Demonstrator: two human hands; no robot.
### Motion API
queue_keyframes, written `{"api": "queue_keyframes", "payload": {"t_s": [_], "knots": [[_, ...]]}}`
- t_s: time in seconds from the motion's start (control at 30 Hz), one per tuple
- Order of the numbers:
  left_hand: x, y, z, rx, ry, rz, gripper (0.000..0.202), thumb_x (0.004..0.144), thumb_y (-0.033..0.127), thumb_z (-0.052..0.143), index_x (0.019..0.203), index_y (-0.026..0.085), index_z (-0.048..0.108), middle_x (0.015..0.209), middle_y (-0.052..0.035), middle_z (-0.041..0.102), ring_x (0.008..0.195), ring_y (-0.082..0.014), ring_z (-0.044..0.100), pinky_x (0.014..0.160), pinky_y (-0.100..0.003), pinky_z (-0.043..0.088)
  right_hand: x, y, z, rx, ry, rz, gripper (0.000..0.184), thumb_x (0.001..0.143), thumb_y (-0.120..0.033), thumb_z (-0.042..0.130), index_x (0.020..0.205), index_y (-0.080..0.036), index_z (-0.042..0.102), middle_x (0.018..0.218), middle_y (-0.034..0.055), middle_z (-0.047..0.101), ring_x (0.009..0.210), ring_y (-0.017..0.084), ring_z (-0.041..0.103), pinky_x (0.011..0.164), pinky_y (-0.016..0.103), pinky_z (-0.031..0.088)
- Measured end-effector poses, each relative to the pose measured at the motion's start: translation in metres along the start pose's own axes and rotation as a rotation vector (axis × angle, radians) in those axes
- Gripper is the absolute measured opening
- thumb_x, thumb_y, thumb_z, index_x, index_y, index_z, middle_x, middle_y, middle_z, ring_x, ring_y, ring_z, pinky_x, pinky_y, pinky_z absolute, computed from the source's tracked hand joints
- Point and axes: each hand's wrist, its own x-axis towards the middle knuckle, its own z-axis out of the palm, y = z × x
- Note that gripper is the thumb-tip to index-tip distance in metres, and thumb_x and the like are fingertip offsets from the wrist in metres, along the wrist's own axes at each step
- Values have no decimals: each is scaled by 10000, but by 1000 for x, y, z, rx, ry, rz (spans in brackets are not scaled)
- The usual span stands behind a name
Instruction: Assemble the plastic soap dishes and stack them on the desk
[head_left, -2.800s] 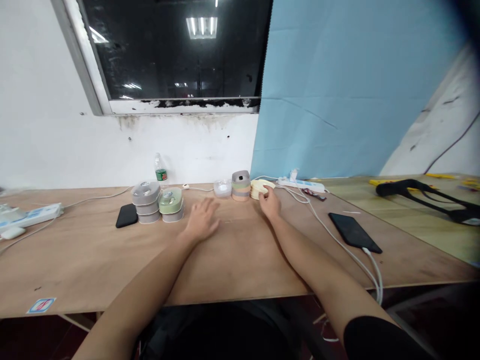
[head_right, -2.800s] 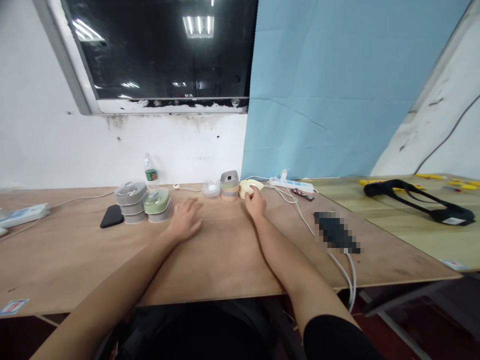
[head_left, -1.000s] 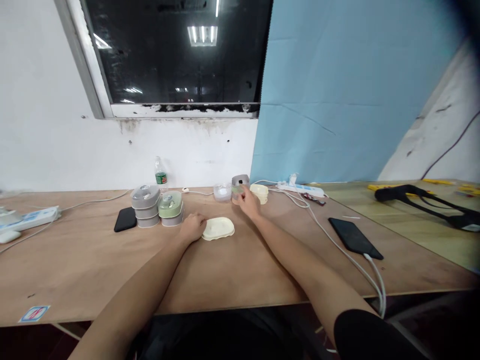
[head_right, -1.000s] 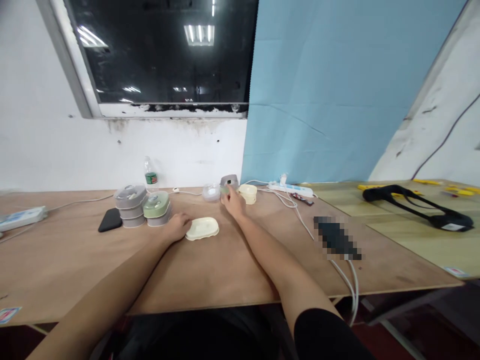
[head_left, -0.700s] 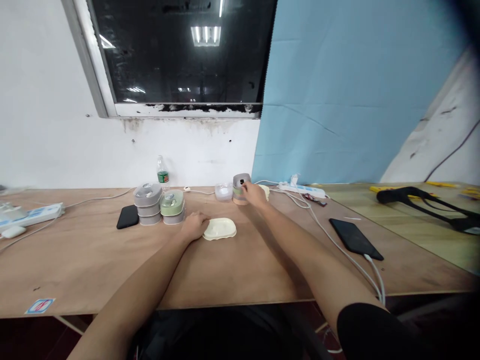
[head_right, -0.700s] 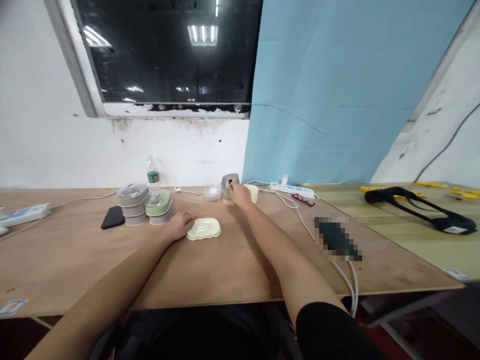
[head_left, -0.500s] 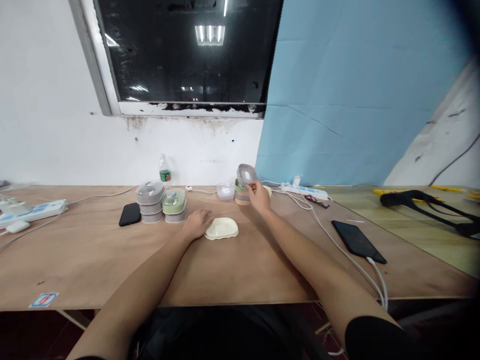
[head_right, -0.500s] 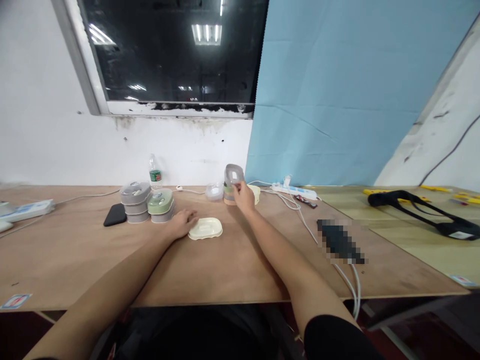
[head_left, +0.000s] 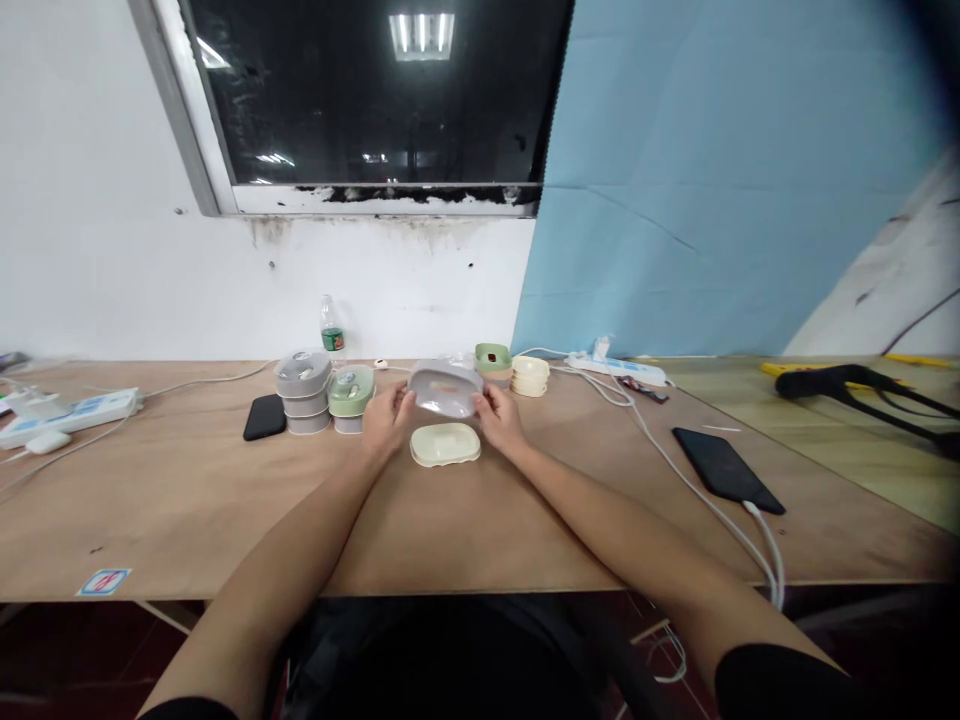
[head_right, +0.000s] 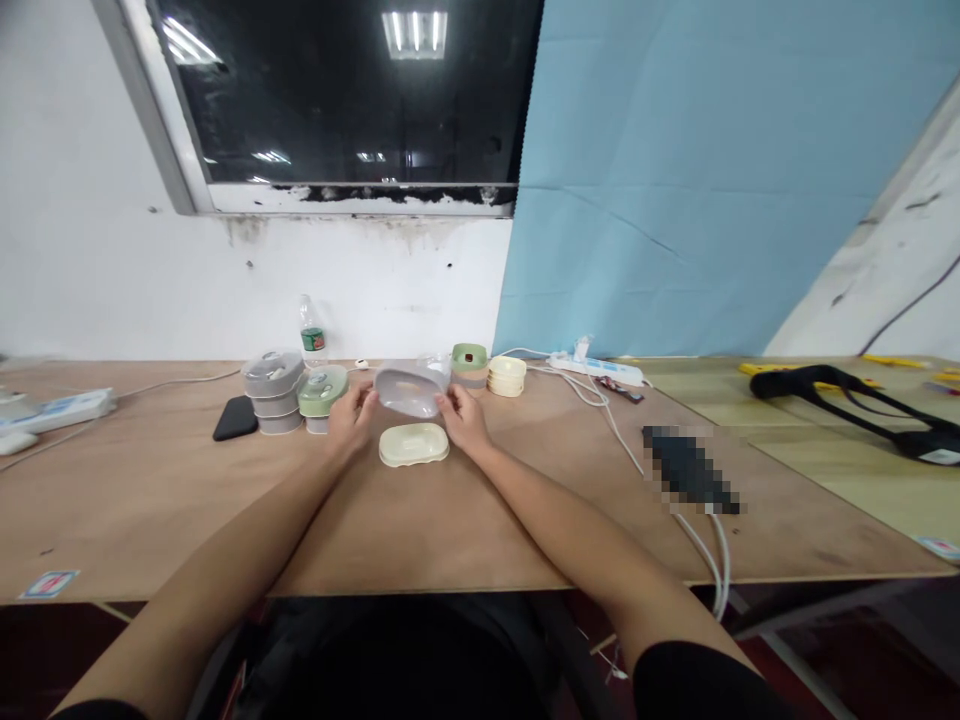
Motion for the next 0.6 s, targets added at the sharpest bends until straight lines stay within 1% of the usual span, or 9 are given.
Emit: {"api": "queue_keyframes", "payload": {"t_s": [0.07,0.1,0.13,0.27,0.37,0.43,0.5,0.53,0.6], "knots": [[1,0,-3,61,-62,-60,489,936,565,353,994,191,663,882,-55,703,833,-204,638,757,-298,468,2,5,-4,-44,-42,6,430,880,-569,381,663,-208,471,609,3,510,613,161,479,562,260,354],[1,-1,-3,89,-96,-76,501,924,588,362,906,195,672,825,-47,700,795,-202,639,725,-295,465,3,8,-6,-72,-84,8,444,885,-549,372,614,-206,448,588,2,500,599,157,469,553,259,334],[1,-2,-2,112,-127,-84,501,915,599,371,871,200,671,797,-41,698,772,-202,639,701,-293,461,4,10,-7,-103,-136,14,450,888,-526,364,584,-203,437,574,1,496,590,153,463,546,258,317],[1,-13,8,176,-237,-93,455,915,575,383,988,219,657,845,-47,713,811,-216,655,683,-293,459,6,19,-6,-249,-337,70,435,879,-446,361,536,-194,453,542,-5,494,563,143,454,525,250,272],[2,-23,14,270,-395,-131,452,891,587,408,977,228,668,961,-75,718,899,-249,661,726,-312,470,7,23,-5,-344,-488,57,389,842,-365,420,495,-190,438,507,-22,462,515,120,416,517,249,239],[3,-28,17,307,-478,-148,470,877,596,419,1025,222,662,1043,-94,708,967,-270,654,776,-332,475,6,25,-6,-375,-556,27,361,823,-322,448,488,-188,440,500,-28,463,498,111,402,515,251,227],[3,-31,20,306,-500,-147,507,875,598,416,1119,210,632,1118,-112,688,1025,-280,641,821,-347,474,7,27,-6,-389,-543,11,350,820,-331,477,500,-188,456,511,-28,483,505,112,415,513,248,231],[4,-31,21,302,-499,-144,519,879,597,409,1145,205,621,1140,-118,680,1039,-282,638,834,-352,474,8,27,-6,-394,-494,12,343,820,-354,495,520,-190,475,527,-26,504,520,116,435,515,245,242],[3,-32,22,294,-494,-130,523,888,593,391,1149,203,623,1147,-122,678,1042,-284,638,845,-357,473,14,27,-2,-410,-333,8,297,825,-393,523,603,-197,540,590,-16,568,572,133,490,534,240,284]]}}
